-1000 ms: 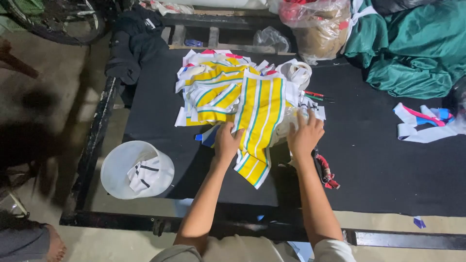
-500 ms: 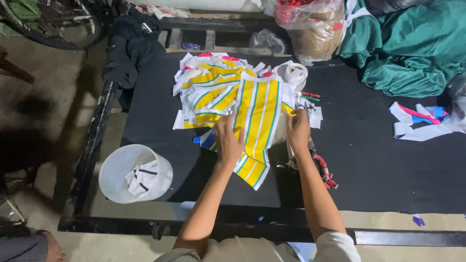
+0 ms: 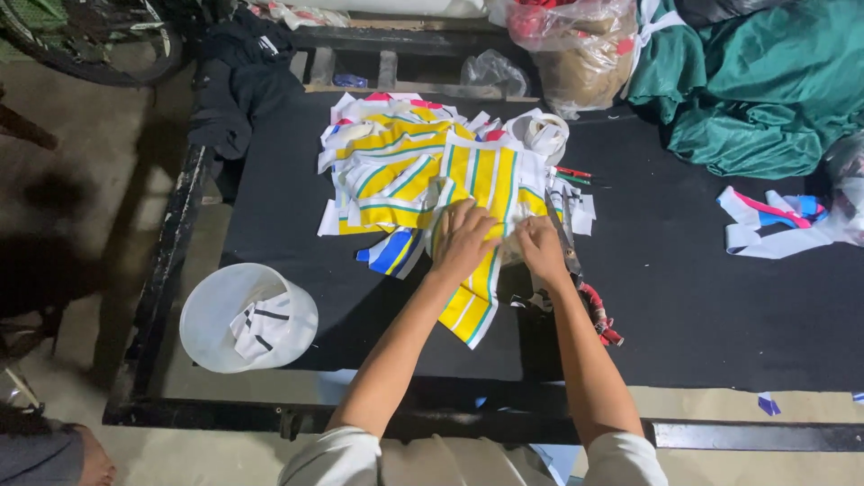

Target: Trimming and sorting fabric scraps using tailor's scissors on a work table.

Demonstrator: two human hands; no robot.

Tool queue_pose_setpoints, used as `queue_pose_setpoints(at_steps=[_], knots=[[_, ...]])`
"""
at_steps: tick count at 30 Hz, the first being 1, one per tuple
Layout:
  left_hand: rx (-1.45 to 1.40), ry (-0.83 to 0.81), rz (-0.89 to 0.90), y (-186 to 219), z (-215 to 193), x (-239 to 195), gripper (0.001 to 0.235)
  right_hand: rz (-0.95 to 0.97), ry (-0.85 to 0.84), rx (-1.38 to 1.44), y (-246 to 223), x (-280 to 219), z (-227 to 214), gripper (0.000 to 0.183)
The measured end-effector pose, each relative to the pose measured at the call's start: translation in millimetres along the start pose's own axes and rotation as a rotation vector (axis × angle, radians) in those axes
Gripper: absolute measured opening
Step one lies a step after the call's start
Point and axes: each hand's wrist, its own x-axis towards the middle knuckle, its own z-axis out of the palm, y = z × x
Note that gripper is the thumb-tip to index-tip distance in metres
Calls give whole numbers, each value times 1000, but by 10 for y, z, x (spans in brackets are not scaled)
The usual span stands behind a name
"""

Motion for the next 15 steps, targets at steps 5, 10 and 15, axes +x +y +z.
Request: queue_pose_setpoints(at_steps=[5, 10, 15], knots=[[36, 150, -30, 99, -641, 104, 22, 58, 53, -130, -123, 58, 54, 47], [120, 189, -104, -145, -131, 53, 33, -83, 203, -365, -280, 86, 64, 40], [-50, 70, -9, -132, -69, -116, 65, -111, 321, -663, -360, 117, 122, 45]])
